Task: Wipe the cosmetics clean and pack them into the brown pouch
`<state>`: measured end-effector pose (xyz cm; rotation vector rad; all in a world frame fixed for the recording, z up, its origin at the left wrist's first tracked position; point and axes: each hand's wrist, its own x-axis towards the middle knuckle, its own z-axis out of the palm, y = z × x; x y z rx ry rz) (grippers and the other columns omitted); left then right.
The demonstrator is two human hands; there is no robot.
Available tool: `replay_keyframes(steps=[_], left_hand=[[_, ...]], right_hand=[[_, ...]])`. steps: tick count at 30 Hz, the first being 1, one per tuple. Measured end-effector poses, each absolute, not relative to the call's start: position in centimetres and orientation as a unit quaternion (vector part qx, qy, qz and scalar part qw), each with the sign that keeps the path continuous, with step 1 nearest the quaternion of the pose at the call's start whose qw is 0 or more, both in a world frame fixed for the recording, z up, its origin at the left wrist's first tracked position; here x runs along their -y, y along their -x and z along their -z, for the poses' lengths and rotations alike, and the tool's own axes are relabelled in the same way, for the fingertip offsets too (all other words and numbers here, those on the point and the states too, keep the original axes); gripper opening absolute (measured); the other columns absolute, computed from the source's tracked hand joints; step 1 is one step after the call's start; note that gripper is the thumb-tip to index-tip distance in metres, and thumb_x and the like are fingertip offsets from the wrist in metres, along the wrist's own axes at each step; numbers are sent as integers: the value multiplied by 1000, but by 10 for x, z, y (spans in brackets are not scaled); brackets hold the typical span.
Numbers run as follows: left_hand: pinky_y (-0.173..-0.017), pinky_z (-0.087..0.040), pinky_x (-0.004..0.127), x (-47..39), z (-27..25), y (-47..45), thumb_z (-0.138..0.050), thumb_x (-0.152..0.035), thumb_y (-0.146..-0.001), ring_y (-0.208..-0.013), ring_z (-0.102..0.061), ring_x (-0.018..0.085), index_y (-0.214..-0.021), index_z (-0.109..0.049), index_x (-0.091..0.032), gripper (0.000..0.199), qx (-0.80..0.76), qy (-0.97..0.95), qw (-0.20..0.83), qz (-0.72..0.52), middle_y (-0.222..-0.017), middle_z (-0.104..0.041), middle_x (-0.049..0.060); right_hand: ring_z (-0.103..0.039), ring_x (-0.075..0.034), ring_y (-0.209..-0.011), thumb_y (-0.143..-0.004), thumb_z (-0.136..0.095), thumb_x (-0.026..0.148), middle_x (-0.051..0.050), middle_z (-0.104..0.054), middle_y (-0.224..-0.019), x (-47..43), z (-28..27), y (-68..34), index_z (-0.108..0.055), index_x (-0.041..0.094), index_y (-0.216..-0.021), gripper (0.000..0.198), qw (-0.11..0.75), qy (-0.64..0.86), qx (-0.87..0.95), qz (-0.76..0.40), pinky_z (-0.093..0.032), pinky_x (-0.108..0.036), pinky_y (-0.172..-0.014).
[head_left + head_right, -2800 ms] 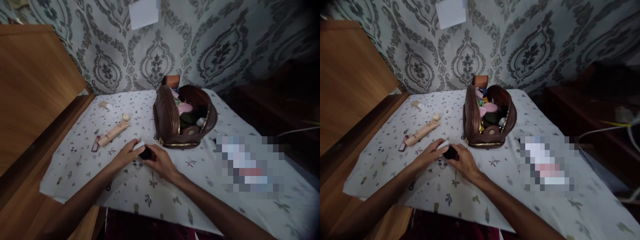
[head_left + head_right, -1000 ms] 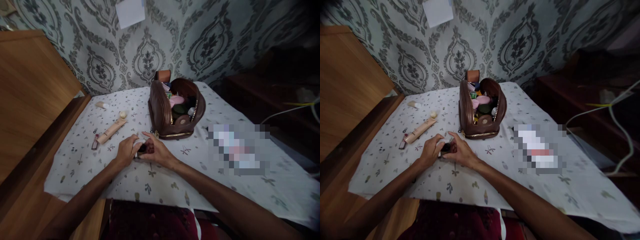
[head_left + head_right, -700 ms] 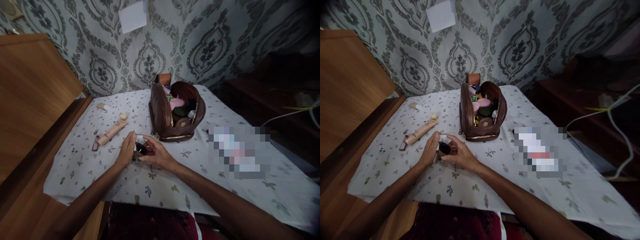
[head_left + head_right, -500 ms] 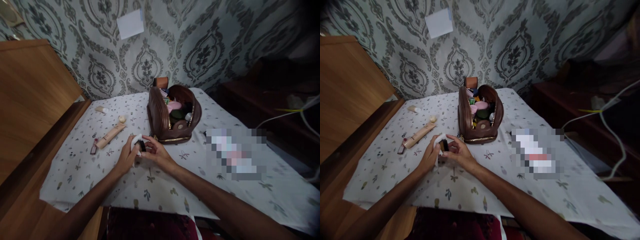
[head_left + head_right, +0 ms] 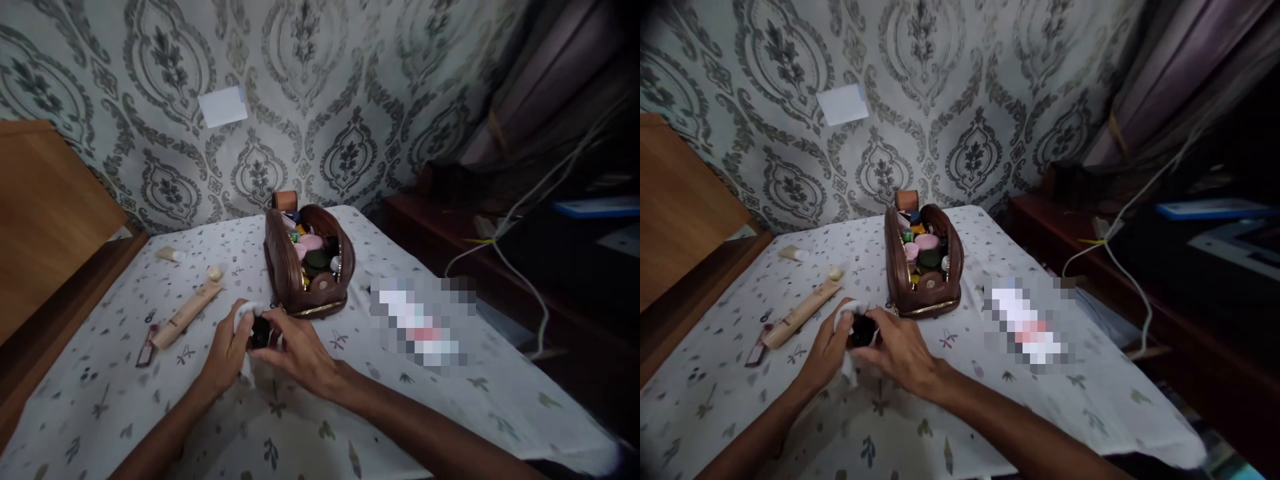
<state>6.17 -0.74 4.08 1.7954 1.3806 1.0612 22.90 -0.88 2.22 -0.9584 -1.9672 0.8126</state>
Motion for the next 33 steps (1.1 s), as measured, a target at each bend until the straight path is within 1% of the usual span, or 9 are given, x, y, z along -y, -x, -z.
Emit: replay_keyframes(steps=[3, 6, 9, 12, 14, 18, 22, 28, 33], left_hand=[[-75, -52, 34, -2, -53, -74, -38, -61, -94, -83, -62, 23, -92, -64, -19, 50, -568, -619, 322, -436, -78, -65, 4], [-56, -51, 30, -9, -67, -88, -37, -63, -93, -60, -58, 19, -91, -65, -18, 52, -572, -589, 397, -410, -62, -58, 0], [-46, -44, 25, -13, -80, -105, -42, -55, -95, -48, -52, 15, -118, -61, -19, 47, -491, -685, 432, -322, -60, -58, -3], [-46, -43, 25, -17, -86, -123, -45, -47, -95, -48, -55, 16, -140, -47, -19, 53, -441, -789, 350, -247, -60, -60, -2], [-48, -45, 27, -21, -87, -131, -45, -44, -95, -51, -59, 19, -143, -45, -18, 54, -429, -825, 289, -229, -61, -63, 0], [-57, -54, 29, -30, -81, -135, -46, -38, -96, -64, -68, 20, -138, -49, -28, 44, -369, -878, 248, -178, -84, -75, 3], [-59, -57, 32, -35, -67, -127, -48, -28, -93, -68, -72, 22, -147, -34, -25, 56, -325, -922, 161, -137, -95, -76, 6], [-41, -46, 29, -39, -54, -123, -42, -6, -75, -51, -62, 23, -143, -36, -20, 70, -328, -940, -24, -92, -69, -69, 3], [-42, -45, 27, -39, -56, -123, -41, -4, -71, -49, -57, 20, -141, -37, -25, 73, -328, -939, -48, -97, -62, -62, -1]], right_hand=[[-66, -19, -81, -88, -65, 44, -7, -68, -97, 10, -37, -250, -53, 19, -123, 45, 433, 346, 800, -230, -54, -31, -71], [-66, -18, -84, -89, -65, 41, -7, -68, -101, 7, -58, -279, -51, 22, -127, 45, 510, 351, 767, -170, -56, -31, -74], [-66, -18, -84, -85, -71, 40, -6, -67, -107, -5, -84, -311, -55, 25, -123, 44, 571, 413, 691, -158, -57, -32, -72], [-65, -17, -81, -82, -73, 39, -4, -66, -106, -22, -105, -336, -60, 26, -117, 39, 588, 432, 660, -181, -58, -31, -69], [-64, -16, -78, -81, -75, 38, -3, -65, -105, -32, -112, -346, -62, 26, -114, 37, 579, 427, 667, -193, -58, -30, -68], [-64, -16, -78, -82, -73, 39, -4, -65, -104, -49, -116, -358, -64, 27, -115, 36, 530, 421, 712, -189, -59, -31, -68], [-65, -19, -82, -84, -71, 39, -2, -67, -97, -64, -113, -363, -65, 29, -116, 34, 440, 413, 778, -174, -58, -35, -69], [-64, -24, -101, -83, -72, 30, -2, -67, -103, -84, -103, -361, -66, 30, -114, 32, 341, 373, 849, -155, -56, -38, -83], [-64, -21, -97, -82, -71, 23, -2, -67, -105, -90, -103, -352, -67, 29, -107, 26, 281, 352, 878, -164, -55, -33, -78]])
